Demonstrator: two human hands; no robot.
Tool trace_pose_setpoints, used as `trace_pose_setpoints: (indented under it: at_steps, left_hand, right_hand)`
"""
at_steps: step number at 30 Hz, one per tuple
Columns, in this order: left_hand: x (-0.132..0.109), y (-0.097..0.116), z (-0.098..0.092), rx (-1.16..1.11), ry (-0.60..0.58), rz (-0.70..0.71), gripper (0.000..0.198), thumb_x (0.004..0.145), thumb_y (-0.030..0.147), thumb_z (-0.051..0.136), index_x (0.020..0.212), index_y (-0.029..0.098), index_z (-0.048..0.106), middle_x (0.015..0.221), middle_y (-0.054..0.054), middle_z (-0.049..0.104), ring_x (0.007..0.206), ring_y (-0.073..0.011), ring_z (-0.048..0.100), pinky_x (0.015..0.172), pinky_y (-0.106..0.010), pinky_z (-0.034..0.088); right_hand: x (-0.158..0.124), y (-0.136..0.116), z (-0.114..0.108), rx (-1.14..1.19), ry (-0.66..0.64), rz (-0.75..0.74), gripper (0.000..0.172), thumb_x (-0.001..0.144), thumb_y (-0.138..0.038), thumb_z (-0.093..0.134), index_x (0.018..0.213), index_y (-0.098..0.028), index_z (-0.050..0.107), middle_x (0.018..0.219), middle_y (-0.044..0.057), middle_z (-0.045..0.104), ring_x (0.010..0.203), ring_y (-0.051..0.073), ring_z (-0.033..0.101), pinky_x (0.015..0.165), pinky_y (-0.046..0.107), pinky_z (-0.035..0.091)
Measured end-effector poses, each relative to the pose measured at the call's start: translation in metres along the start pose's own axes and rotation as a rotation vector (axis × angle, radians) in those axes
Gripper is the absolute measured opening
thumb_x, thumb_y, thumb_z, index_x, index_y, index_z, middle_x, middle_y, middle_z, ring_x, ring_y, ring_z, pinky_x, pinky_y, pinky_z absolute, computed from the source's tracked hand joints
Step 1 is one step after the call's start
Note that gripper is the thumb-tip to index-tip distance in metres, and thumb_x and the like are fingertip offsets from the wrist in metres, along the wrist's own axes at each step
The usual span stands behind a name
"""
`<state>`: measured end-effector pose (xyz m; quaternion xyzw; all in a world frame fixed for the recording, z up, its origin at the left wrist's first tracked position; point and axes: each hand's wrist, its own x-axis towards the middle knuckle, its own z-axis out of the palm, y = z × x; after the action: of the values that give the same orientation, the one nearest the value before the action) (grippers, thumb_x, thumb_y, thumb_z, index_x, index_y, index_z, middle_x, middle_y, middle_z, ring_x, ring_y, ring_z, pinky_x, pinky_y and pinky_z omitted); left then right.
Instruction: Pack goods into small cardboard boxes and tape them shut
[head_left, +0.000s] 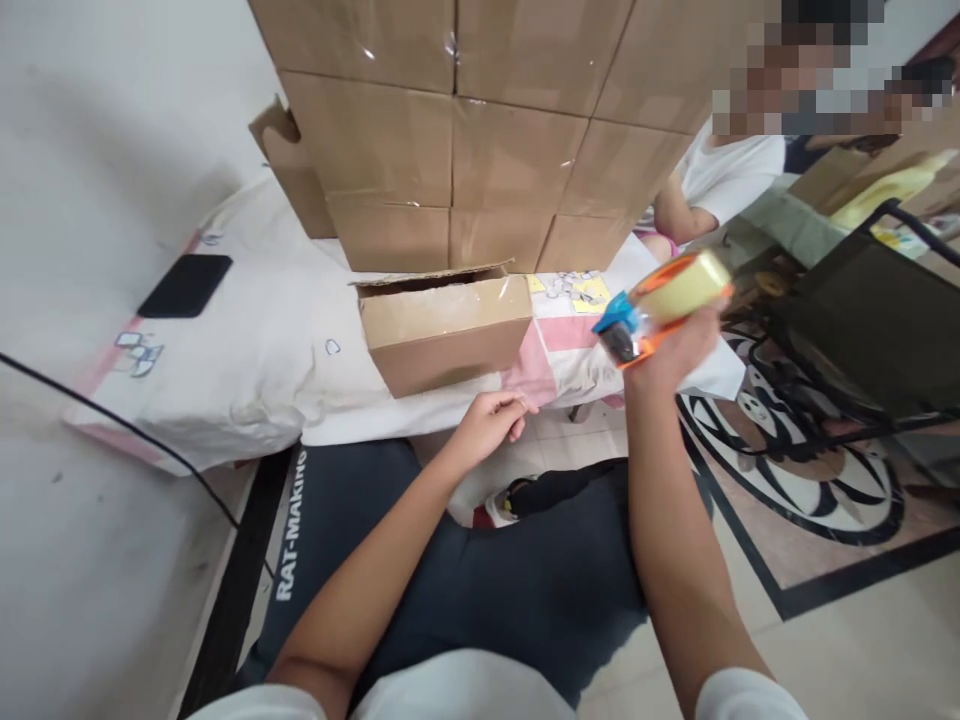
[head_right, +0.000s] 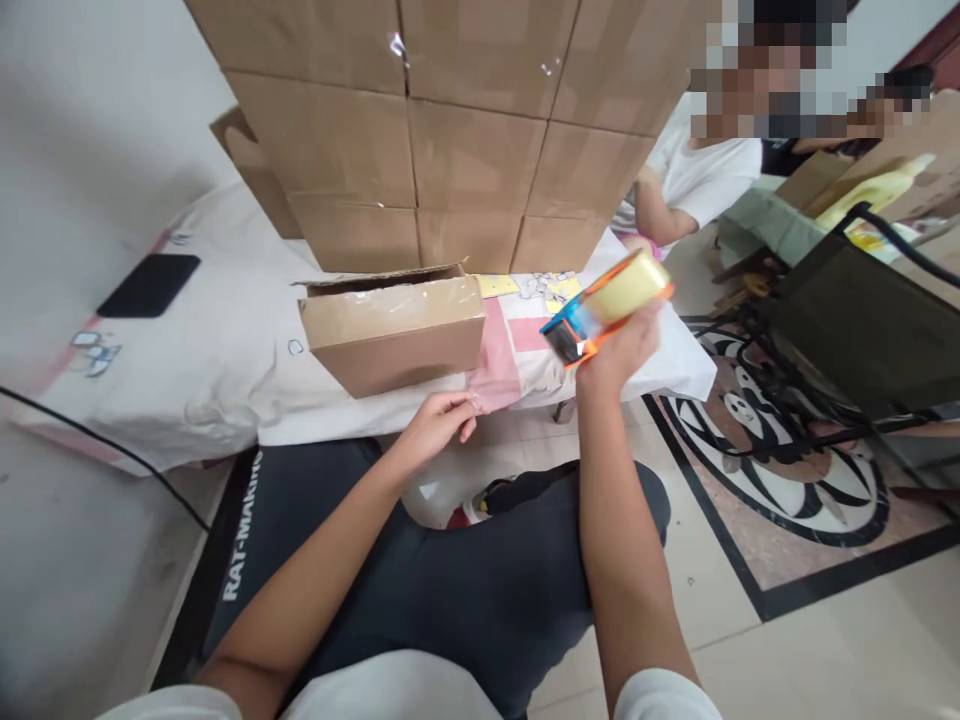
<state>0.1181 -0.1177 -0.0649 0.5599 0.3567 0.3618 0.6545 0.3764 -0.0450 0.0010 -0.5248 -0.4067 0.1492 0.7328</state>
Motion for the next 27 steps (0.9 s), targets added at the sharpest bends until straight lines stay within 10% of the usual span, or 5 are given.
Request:
trace_pose_setpoints:
  at_steps: [5, 10, 14, 20, 27]
  left_hand:
    - [-0.011, 0.028, -0.015, -0.187, 0.083, 0.134, 0.033, 0.090, 0.045, 0.057, 0.091, 0.016, 0.073, 0.056, 0.003, 0.053, 0.050, -0.0096, 0.046, 0.055, -0.024, 0.036]
    - [-0.019, 0.036, -0.033, -0.166, 0.135, 0.180, 0.035, 0.092, 0.045, 0.055, 0.096, 0.017, 0.075, 0.057, 0.002, 0.053, 0.051, -0.0103, 0.046, 0.055, -0.025, 0.035]
    - [-0.019, 0.036, -0.040, -0.151, 0.142, 0.209, 0.034, 0.092, 0.043, 0.054, 0.096, 0.017, 0.075, 0.058, 0.001, 0.055, 0.052, -0.0103, 0.046, 0.055, -0.025, 0.036]
    - [-0.015, 0.031, -0.034, -0.078, 0.126, 0.247, 0.032, 0.095, 0.039, 0.051, 0.098, 0.017, 0.073, 0.062, 0.001, 0.054, 0.058, -0.0119, 0.049, 0.057, -0.025, 0.038]
    - [-0.014, 0.027, -0.027, -0.031, 0.122, 0.277, 0.035, 0.097, 0.042, 0.047, 0.102, 0.018, 0.071, 0.061, 0.002, 0.054, 0.058, -0.0127, 0.050, 0.059, -0.025, 0.040]
  right_hand:
    - [-0.032, 0.070, 0.053, -0.069, -0.009, 0.000, 0.041, 0.085, -0.059, 0.058, 0.075, -0.020, 0.054, 0.073, -0.002, 0.057, 0.070, 0.013, 0.057, 0.066, 0.027, 0.050]
    - [-0.038, 0.092, 0.042, -0.143, -0.139, 0.118, 0.040, 0.078, -0.052, 0.068, 0.088, -0.015, 0.060, 0.084, 0.001, 0.061, 0.077, 0.014, 0.057, 0.074, 0.029, 0.049]
    - [-0.057, 0.047, 0.024, -0.347, -0.035, -0.081, 0.039, 0.074, -0.043, 0.076, 0.102, -0.018, 0.063, 0.102, 0.005, 0.062, 0.089, 0.017, 0.058, 0.082, 0.033, 0.050]
    - [-0.122, -0.046, 0.038, -0.285, -0.723, -0.326, 0.017, 0.086, -0.034, 0.072, 0.101, -0.028, 0.074, 0.108, 0.007, 0.067, 0.106, 0.024, 0.062, 0.093, 0.041, 0.051]
    - [-0.134, -0.062, 0.047, -0.331, -0.708, -0.468, 0.007, 0.088, -0.026, 0.067, 0.094, -0.027, 0.071, 0.104, 0.007, 0.066, 0.102, 0.025, 0.064, 0.091, 0.045, 0.052]
